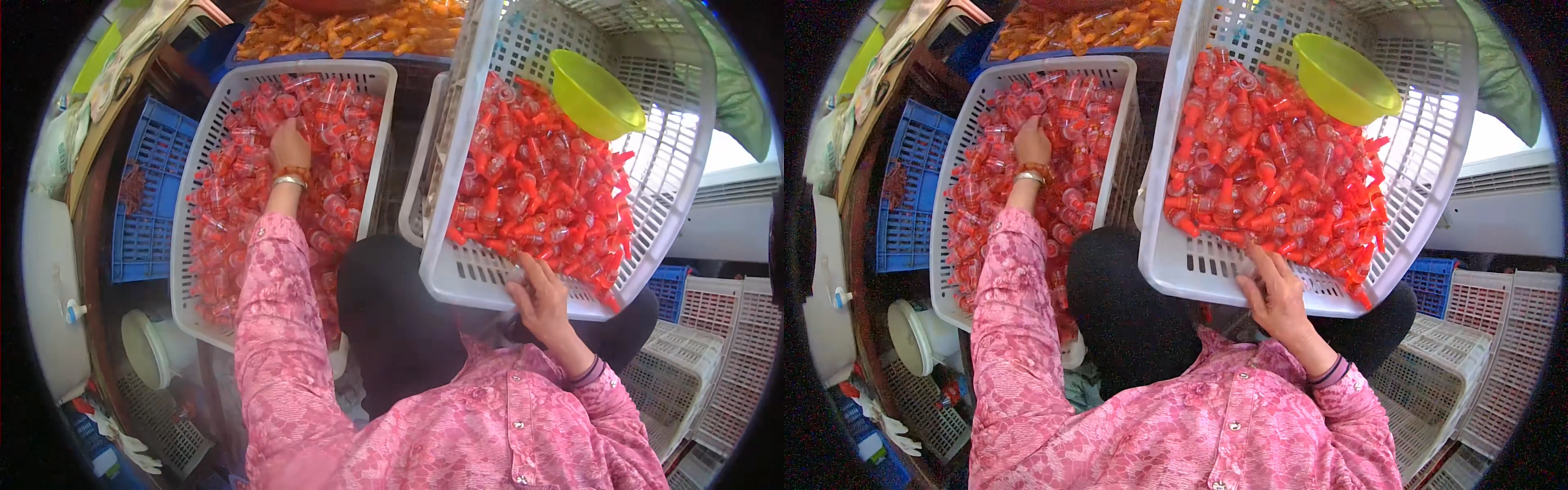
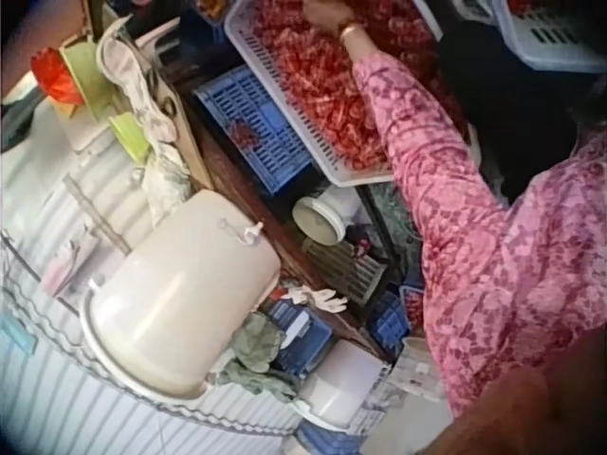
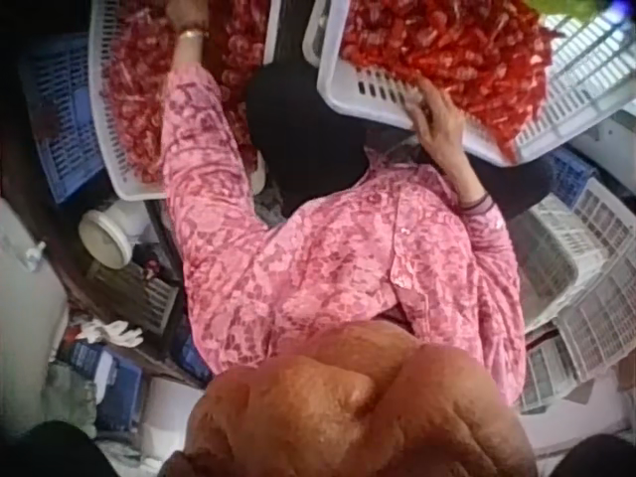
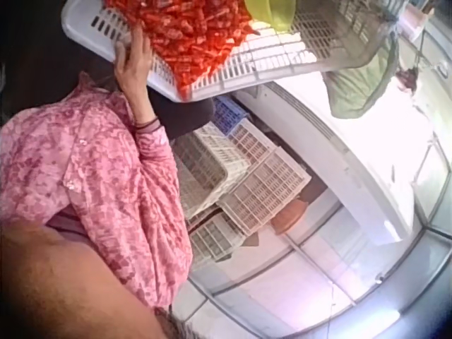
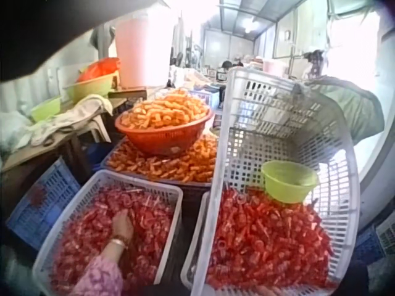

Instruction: Sorting and inspecting small red plastic components into various containers and bags.

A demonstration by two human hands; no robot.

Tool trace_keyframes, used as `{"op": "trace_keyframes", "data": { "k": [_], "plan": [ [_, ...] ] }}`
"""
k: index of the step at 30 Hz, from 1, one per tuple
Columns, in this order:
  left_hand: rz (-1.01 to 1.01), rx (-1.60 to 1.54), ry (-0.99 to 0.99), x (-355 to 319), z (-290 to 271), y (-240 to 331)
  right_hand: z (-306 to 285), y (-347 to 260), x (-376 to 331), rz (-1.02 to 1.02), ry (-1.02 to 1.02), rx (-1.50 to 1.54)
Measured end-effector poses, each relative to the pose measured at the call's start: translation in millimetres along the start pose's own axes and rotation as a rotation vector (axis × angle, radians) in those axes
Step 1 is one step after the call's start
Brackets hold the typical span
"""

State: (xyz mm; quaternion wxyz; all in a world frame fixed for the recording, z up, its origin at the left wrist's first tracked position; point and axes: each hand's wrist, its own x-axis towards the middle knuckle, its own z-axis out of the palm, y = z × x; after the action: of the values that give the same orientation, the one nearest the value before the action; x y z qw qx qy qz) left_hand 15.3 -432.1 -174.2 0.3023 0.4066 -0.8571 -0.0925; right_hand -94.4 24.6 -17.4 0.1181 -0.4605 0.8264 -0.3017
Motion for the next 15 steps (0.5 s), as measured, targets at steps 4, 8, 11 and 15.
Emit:
{"op": "trace_keyframes", "data": {
  "k": [4,8,11,15],
  "plan": [
    [-0.137,0.152,-0.151,23,8,-3,0,-2,2,0.025,-0.024,-0.003],
    [-0.166,0.171,-0.172,25,2,-13,5,0,0,0.008,0.018,0.021],
    [-0.265,0.013,-0.187,25,-31,-1,1,2,-2,0.022,0.03,0.034],
    [-0.771,-1.191,-0.011,-10,-112,38,-2,3,-2,0.018,-0.004,0.053]
  ]
}}
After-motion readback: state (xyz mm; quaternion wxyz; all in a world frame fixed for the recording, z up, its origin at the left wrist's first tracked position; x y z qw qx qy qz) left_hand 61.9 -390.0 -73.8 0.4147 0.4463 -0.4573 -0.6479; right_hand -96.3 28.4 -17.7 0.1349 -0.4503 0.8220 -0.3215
